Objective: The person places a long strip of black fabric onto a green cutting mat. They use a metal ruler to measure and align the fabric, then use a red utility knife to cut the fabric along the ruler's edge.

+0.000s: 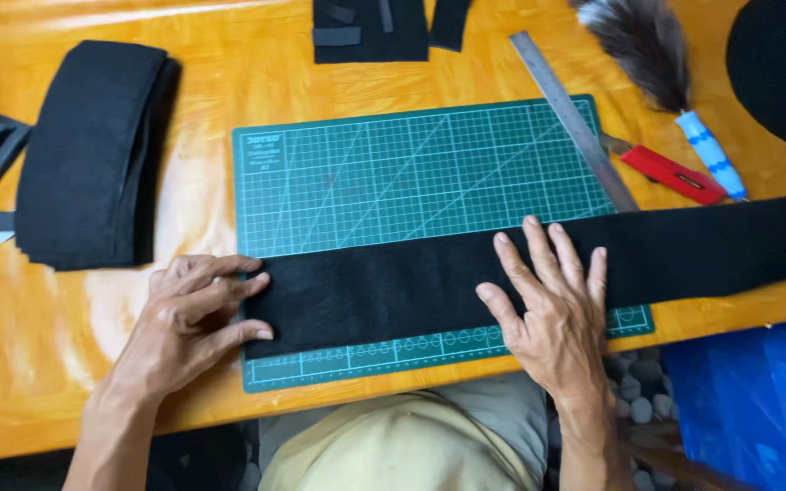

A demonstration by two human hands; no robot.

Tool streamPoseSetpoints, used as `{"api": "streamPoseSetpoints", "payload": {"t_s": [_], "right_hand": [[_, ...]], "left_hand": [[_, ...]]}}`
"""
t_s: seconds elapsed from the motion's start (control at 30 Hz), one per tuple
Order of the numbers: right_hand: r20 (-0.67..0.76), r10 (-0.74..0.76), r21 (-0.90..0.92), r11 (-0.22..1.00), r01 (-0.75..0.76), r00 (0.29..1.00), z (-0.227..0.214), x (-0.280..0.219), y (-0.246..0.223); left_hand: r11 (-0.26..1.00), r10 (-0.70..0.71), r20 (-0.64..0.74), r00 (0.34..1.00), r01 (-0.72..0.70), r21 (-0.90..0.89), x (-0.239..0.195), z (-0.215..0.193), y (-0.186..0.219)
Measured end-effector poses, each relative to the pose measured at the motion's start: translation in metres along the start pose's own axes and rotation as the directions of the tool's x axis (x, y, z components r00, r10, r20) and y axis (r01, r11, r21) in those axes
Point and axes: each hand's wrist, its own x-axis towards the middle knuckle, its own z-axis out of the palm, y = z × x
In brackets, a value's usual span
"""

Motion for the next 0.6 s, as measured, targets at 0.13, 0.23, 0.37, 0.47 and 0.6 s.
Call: {"api": "streamPoseSetpoints", "payload": {"t_s": [0.13, 0.23, 0.37, 0.47, 0.6], "right_hand": [[0.007, -0.034, -0.001, 0.999, 0.034, 0.999, 0.001, 0.002, 0.0], [0.009, -0.038, -0.016, 0.999, 0.039, 0.999, 0.001, 0.002, 0.001], [0.018, -0.031, -0.017, 0.999, 0.032, 0.999, 0.0, 0.002, 0.0], [0.011, -0.03, -0.005, 1.0, 0.03, 0.999, 0.002, 0.003, 0.001], [0.03, -0.024, -0.003, 1.0, 0.024, 0.999, 0.0, 0.003, 0.001]], "left_hand": [[0.997, -0.043, -0.002, 0.999, 0.044, 0.067, -0.003, 0.001, -0.003], [0.997, -0.045, -0.003, 0.999, 0.045, 0.063, -0.002, 0.001, 0.0], [0.996, -0.067, 0.003, 0.998, 0.067, 0.055, -0.004, 0.002, -0.002], [0.999, -0.027, -0.008, 1.0, 0.027, 0.041, 0.001, -0.001, 0.002], [0.998, -0.04, -0.003, 0.999, 0.04, 0.043, 0.002, 0.0, 0.003]]}}
